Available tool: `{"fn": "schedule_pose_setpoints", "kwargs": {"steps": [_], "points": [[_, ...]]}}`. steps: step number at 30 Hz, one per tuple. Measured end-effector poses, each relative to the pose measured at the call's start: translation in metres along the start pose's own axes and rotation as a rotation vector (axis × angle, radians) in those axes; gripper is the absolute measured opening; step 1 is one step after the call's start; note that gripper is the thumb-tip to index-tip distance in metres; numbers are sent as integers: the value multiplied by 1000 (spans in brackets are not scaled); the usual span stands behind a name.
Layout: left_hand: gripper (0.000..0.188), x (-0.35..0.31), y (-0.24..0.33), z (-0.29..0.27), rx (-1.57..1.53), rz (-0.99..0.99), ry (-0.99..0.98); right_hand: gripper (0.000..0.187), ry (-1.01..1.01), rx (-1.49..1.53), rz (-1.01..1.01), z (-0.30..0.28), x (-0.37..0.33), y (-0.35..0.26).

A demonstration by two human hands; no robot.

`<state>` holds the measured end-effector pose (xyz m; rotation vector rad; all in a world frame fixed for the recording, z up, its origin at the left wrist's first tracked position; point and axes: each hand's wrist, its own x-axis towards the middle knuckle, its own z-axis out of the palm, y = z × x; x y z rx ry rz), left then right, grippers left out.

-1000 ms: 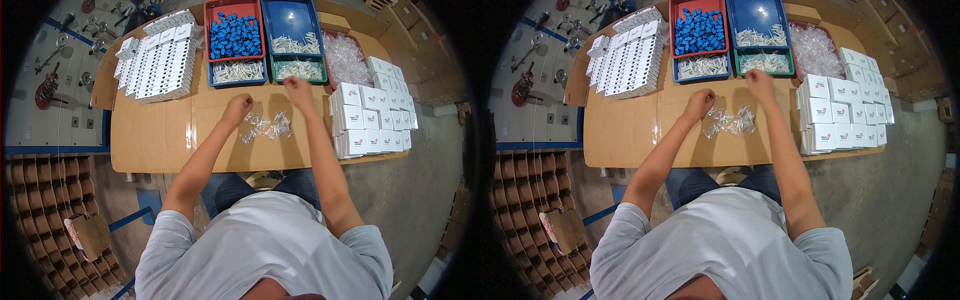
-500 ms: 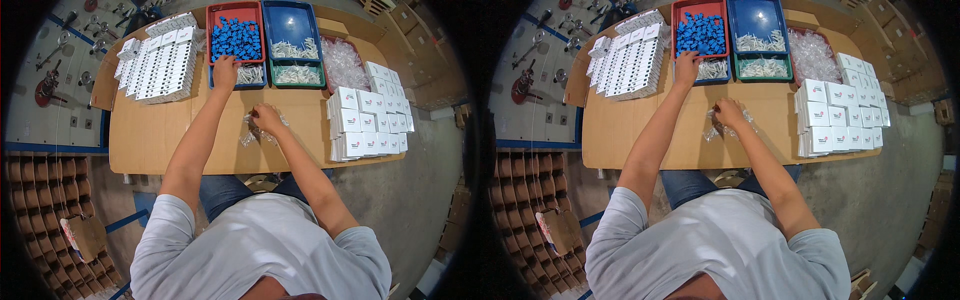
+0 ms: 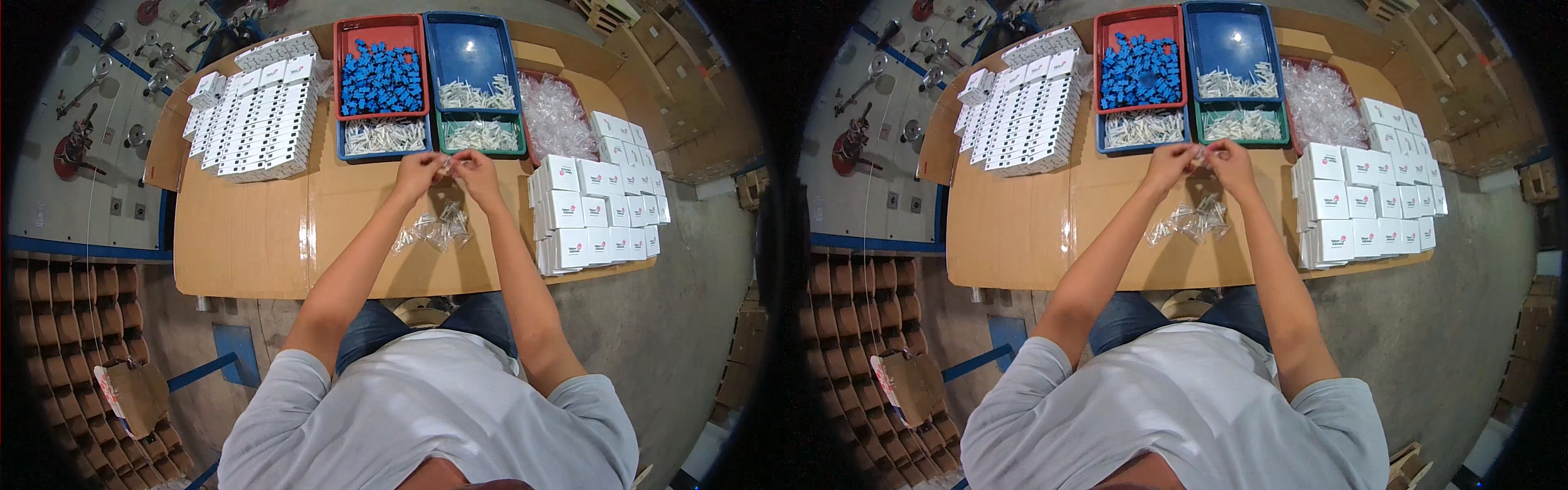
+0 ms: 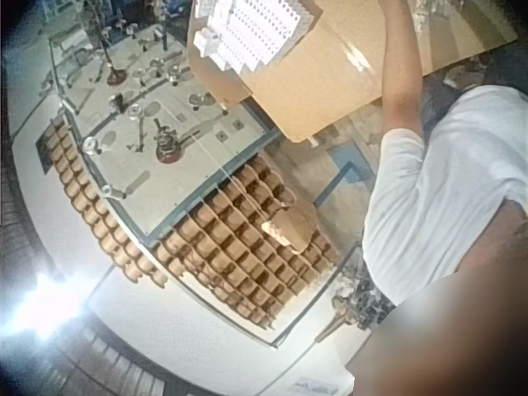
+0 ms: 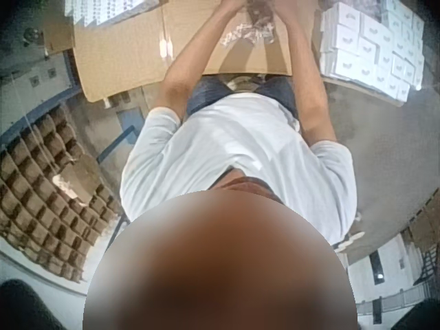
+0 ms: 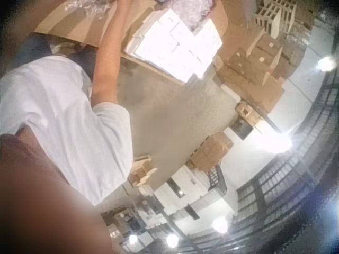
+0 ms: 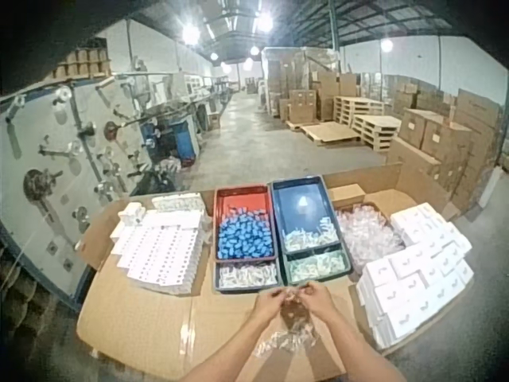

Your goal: Sorting small electrical components into plastic bags and placing them into white retail boxes.

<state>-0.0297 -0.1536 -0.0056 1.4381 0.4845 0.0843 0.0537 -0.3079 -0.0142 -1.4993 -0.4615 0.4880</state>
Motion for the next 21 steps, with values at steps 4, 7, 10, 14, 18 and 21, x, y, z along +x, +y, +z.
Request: {"fn": "schedule_pose_setpoints", "kwargs": {"steps": [4,7,10,14,18,21], "points": [[31,55,36,27,154,289,119,32,215,175,-28,-10,28,-21],[34,82,57,43,269,270,182,43,283,263,2,-35,55,-6],[30,100,61,41,288,146,148,35,341,605,235,-46,73,5],[30,104,41,52,573,440,144,23,161,848,354,-100,93,30],[30,100,32,35,363,321,91,22,159,832,308,-78,75,10],[27,87,24,27,179,225,71,34,333,491,236,-84,67,-10]]}}
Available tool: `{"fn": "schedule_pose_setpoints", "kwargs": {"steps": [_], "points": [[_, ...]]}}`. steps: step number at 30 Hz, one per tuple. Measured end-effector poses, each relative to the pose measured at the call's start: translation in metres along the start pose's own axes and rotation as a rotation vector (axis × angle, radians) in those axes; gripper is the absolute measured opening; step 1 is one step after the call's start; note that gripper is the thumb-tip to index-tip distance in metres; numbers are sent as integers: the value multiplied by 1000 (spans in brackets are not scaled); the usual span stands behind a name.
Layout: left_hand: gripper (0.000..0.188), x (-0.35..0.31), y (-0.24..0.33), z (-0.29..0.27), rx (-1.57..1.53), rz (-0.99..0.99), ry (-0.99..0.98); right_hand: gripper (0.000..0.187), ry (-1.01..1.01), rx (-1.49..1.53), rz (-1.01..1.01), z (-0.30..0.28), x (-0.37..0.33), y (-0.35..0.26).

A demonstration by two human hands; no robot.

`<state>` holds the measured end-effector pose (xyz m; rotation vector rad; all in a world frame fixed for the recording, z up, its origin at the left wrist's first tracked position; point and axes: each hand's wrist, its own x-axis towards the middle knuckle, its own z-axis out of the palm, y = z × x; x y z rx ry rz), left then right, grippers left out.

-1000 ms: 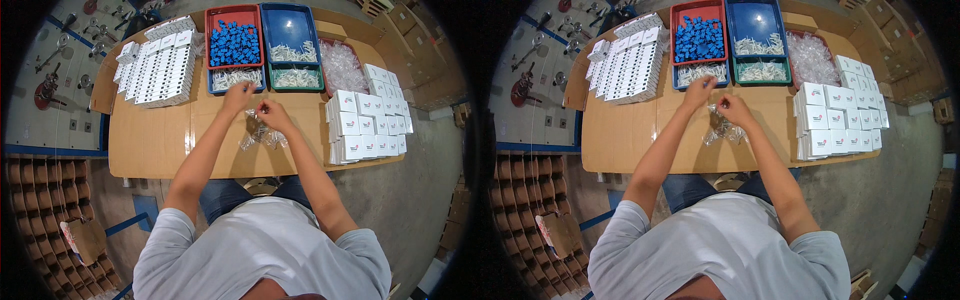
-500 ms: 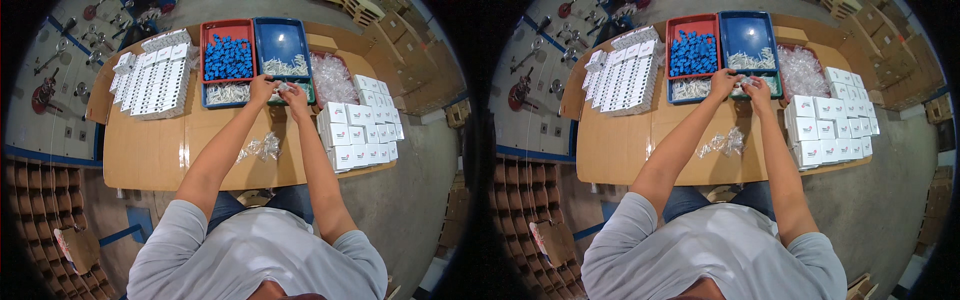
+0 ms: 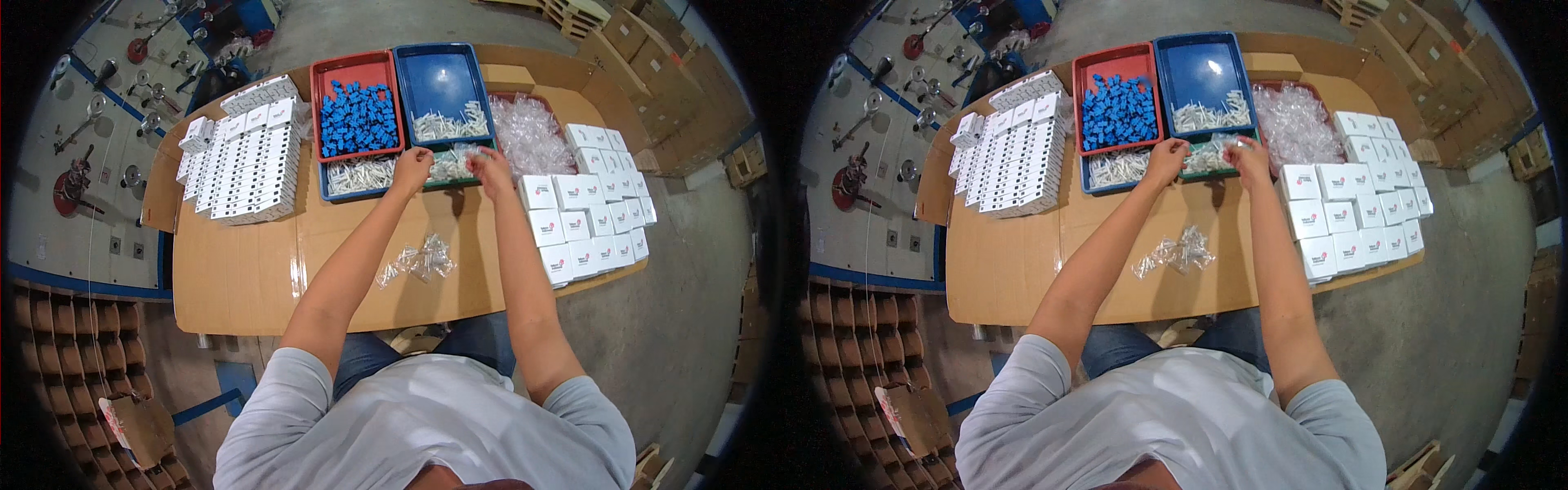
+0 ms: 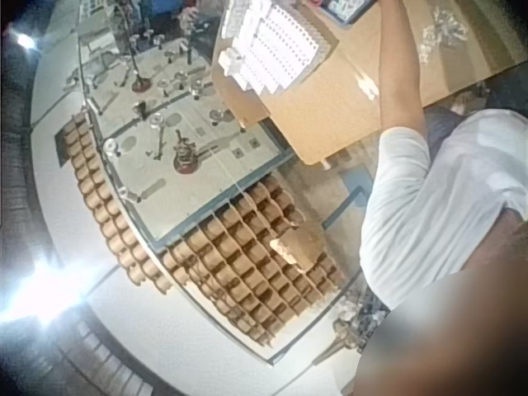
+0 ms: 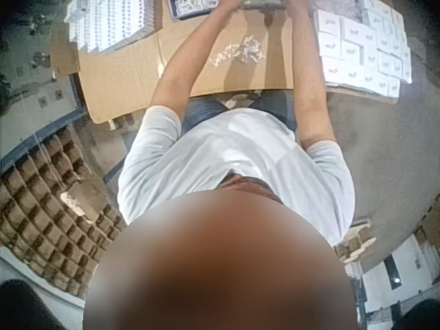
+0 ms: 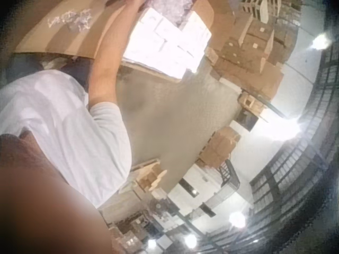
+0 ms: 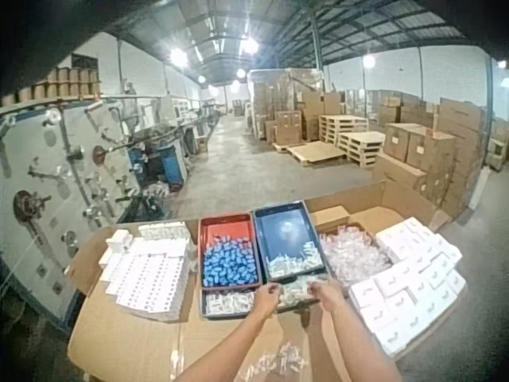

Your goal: Sorting small electrical components into plastic bags and placing them into white retail boxes.

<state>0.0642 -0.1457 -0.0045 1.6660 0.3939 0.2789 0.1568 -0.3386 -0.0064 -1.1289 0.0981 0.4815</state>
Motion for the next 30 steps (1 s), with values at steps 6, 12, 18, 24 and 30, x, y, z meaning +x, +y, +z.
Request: {"fn": "schedule_pose_setpoints", "kwargs": {"steps": [6,12,18,24,30], "points": [[29,-48,-4,-11,144,-20,-91,16,10,-310,-144,-19,14,-48],[27,-106,-58,-63,287,44,84,9,276,-63,-366,-54,56,-88],[22,-195,-68,-94,139,-103,184,19,187,-211,-176,-33,33,-116],[23,-175,-18,-63,-129,-26,137,17,-209,-338,-123,12,-9,-102],[29,-124,62,-9,-458,-75,32,14,-428,-238,-35,47,-78,-43]]}}
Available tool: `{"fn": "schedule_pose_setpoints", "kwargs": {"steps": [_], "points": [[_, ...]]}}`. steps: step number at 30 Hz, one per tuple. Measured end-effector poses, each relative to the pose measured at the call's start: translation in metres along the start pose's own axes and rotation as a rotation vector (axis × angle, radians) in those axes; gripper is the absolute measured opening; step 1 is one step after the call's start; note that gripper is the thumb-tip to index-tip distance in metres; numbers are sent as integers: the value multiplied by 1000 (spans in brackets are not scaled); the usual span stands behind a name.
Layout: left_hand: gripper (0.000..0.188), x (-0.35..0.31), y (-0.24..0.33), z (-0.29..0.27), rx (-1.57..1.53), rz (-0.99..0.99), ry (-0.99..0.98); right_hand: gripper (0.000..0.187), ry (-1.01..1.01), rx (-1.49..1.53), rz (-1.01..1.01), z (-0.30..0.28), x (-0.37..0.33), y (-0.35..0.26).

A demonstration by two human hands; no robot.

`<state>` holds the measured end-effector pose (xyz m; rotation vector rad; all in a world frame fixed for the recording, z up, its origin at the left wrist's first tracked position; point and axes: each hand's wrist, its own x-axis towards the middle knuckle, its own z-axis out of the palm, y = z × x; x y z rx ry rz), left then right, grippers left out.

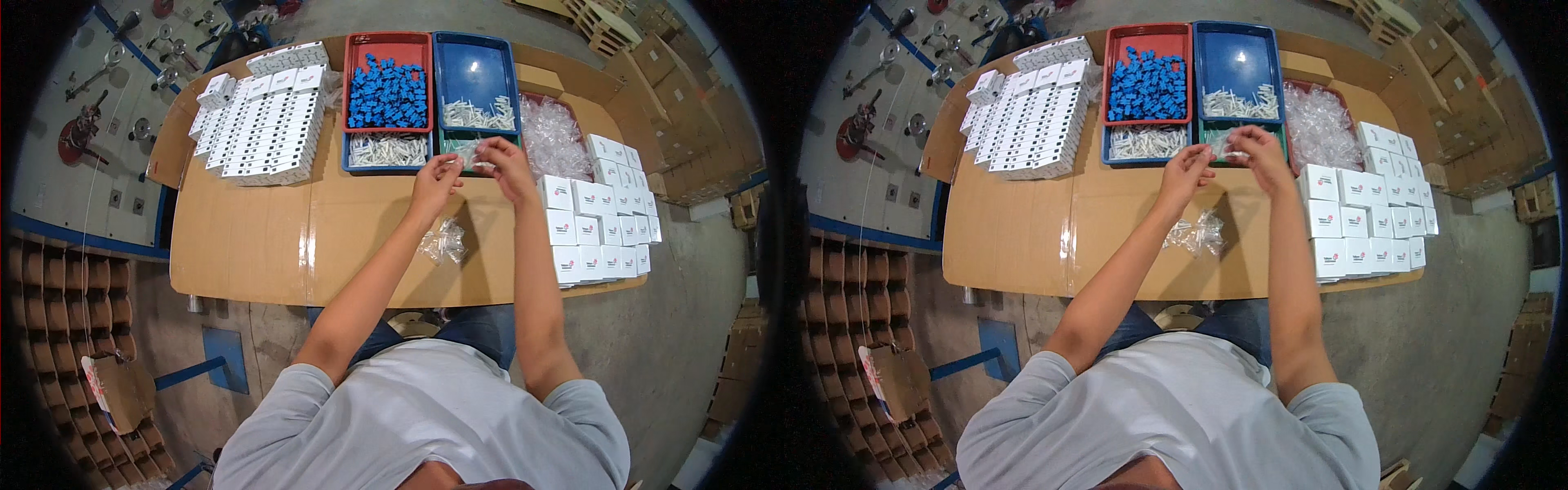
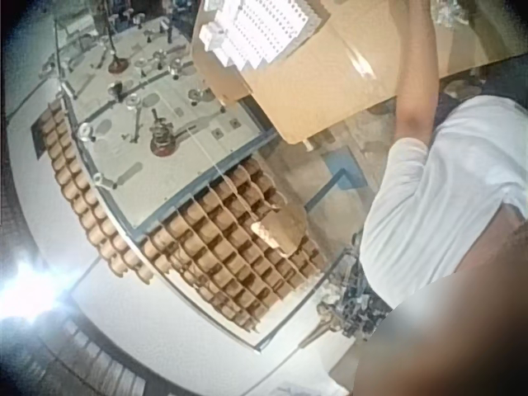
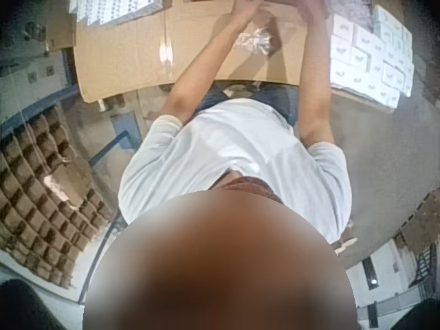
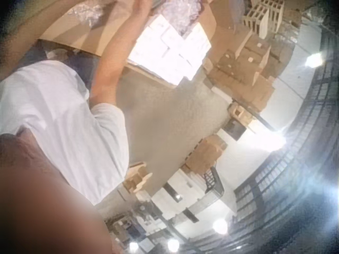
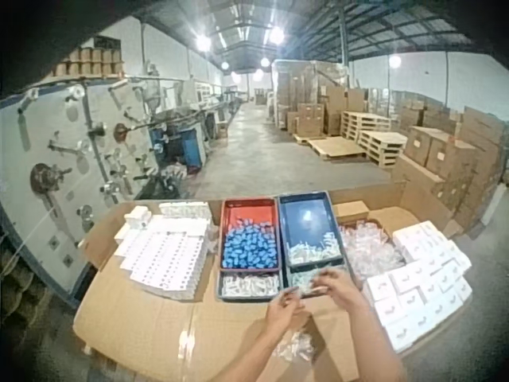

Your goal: Sorting small electrical components into plastic bags and placing them into white retail boxes.

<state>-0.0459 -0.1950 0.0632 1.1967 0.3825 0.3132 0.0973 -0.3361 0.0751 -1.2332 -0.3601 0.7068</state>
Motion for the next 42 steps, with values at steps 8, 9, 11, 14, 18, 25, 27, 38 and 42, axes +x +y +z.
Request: {"fn": "schedule_pose_setpoints", "kwargs": {"steps": [8,9,11,14,18,25,27,38,42], "points": [[23,-9,-18,15,-210,-64,40,10,117,94,-97,23,-28,24],[23,-11,-17,16,-208,-67,39,10,120,96,-96,25,-30,25],[19,-15,-14,18,-189,-74,46,12,149,76,-72,28,-34,25],[17,-14,-19,16,-204,-112,34,13,125,74,-98,33,-38,26],[17,-17,-18,18,-219,-117,29,10,140,62,-111,34,-39,30],[20,-22,-18,20,-278,-149,-26,12,43,8,-101,27,-37,36],[20,-23,-15,22,-281,-143,-14,13,44,5,-100,29,-38,35],[20,1,-45,-7,204,-116,-63,17,113,-247,-16,18,-21,35],[22,-10,-53,-10,44,-208,-27,22,329,-86,-106,-25,22,55]]}}
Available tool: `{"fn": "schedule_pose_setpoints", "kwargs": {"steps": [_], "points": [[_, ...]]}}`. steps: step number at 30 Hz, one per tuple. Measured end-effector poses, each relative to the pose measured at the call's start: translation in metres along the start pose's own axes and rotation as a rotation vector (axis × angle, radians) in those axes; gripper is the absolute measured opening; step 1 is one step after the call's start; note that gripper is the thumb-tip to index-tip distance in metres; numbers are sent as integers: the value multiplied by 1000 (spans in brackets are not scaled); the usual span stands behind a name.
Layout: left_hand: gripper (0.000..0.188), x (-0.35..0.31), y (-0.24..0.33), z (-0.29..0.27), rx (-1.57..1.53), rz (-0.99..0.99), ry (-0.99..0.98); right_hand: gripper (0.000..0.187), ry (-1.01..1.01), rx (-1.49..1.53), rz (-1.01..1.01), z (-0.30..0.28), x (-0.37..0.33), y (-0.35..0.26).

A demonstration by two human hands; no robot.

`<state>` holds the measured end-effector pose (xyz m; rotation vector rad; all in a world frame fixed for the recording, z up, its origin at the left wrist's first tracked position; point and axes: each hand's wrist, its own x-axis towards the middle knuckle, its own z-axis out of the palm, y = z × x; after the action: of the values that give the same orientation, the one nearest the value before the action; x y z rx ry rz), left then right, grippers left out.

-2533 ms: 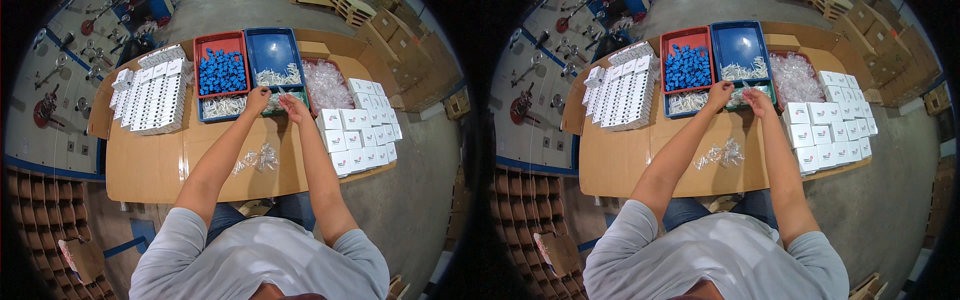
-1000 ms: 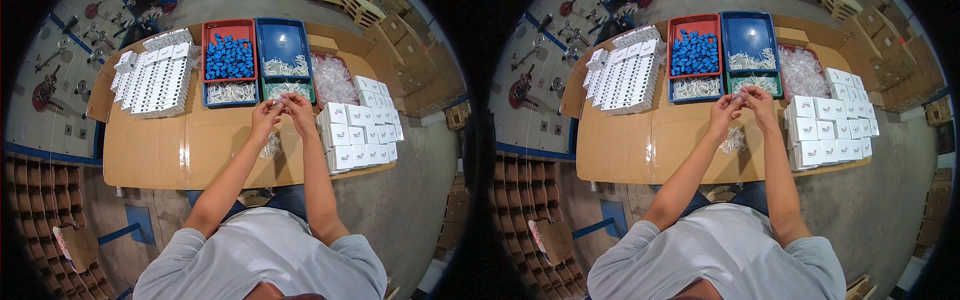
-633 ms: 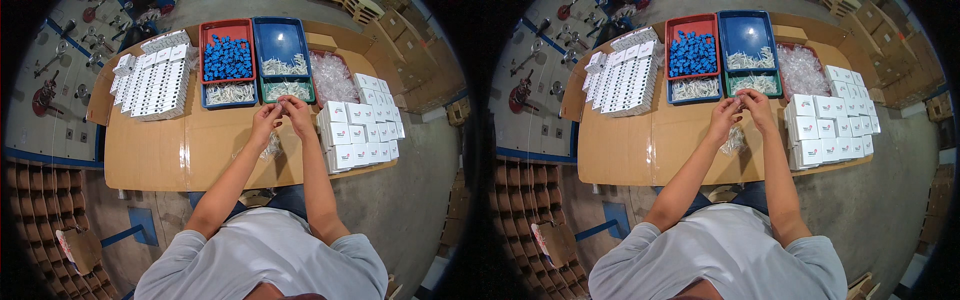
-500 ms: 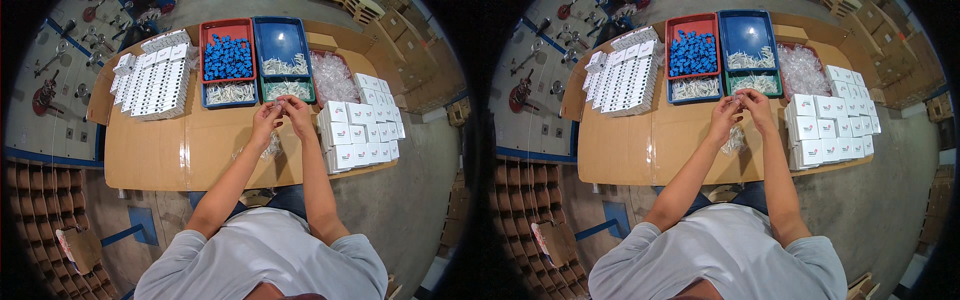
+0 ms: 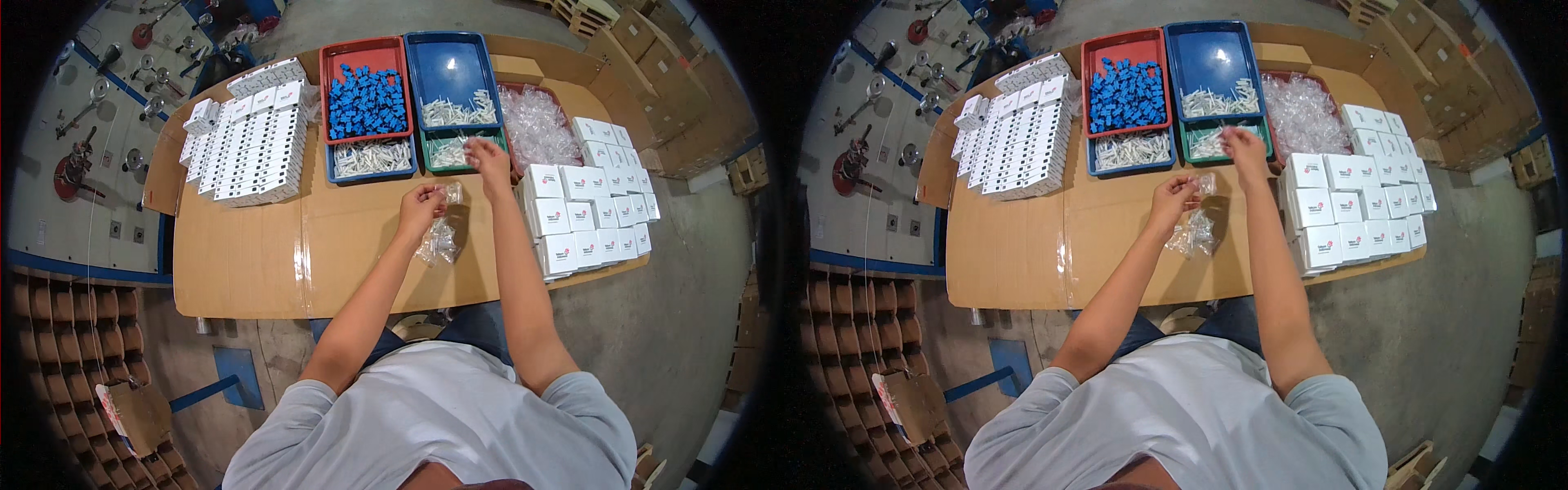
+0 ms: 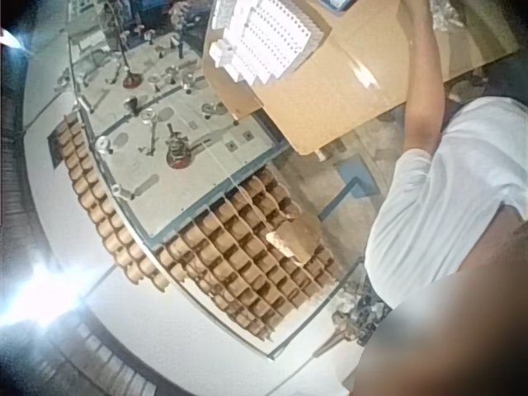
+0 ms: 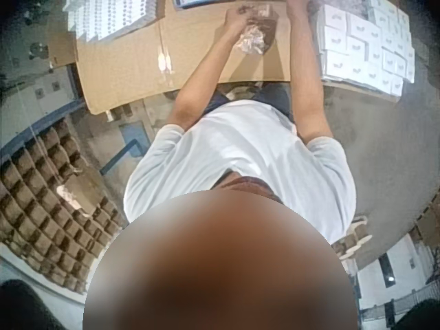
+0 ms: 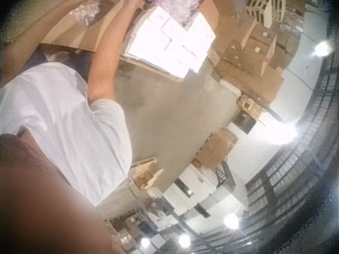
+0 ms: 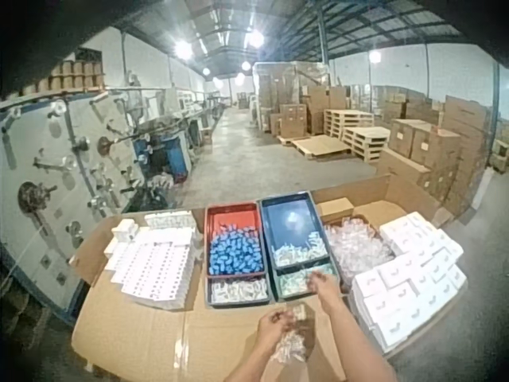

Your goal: Sorting small electrical components into plastic bags and placing them into white retail boxes.

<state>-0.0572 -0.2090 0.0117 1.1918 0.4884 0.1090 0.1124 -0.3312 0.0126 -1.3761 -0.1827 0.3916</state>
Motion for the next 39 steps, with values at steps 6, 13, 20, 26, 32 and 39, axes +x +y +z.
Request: {"fn": "schedule_pose_setpoints", "kwargs": {"steps": [6,13,20,26,32,39], "points": [[25,6,-1,-18,-62,41,102,34,-237,-332,377,18,-39,-31],[30,13,1,-25,59,56,97,17,40,-327,136,-44,-14,-19],[20,-54,-16,-93,575,236,265,34,481,-98,-51,-85,28,-76],[35,-97,-13,-103,1096,455,-50,31,-321,-776,-231,-41,-79,2],[37,-85,-33,-105,1156,489,-149,21,-430,-1014,-365,-8,-162,39],[25,-80,-22,-92,1159,553,-127,19,-209,-778,-424,-18,-156,61]]}}
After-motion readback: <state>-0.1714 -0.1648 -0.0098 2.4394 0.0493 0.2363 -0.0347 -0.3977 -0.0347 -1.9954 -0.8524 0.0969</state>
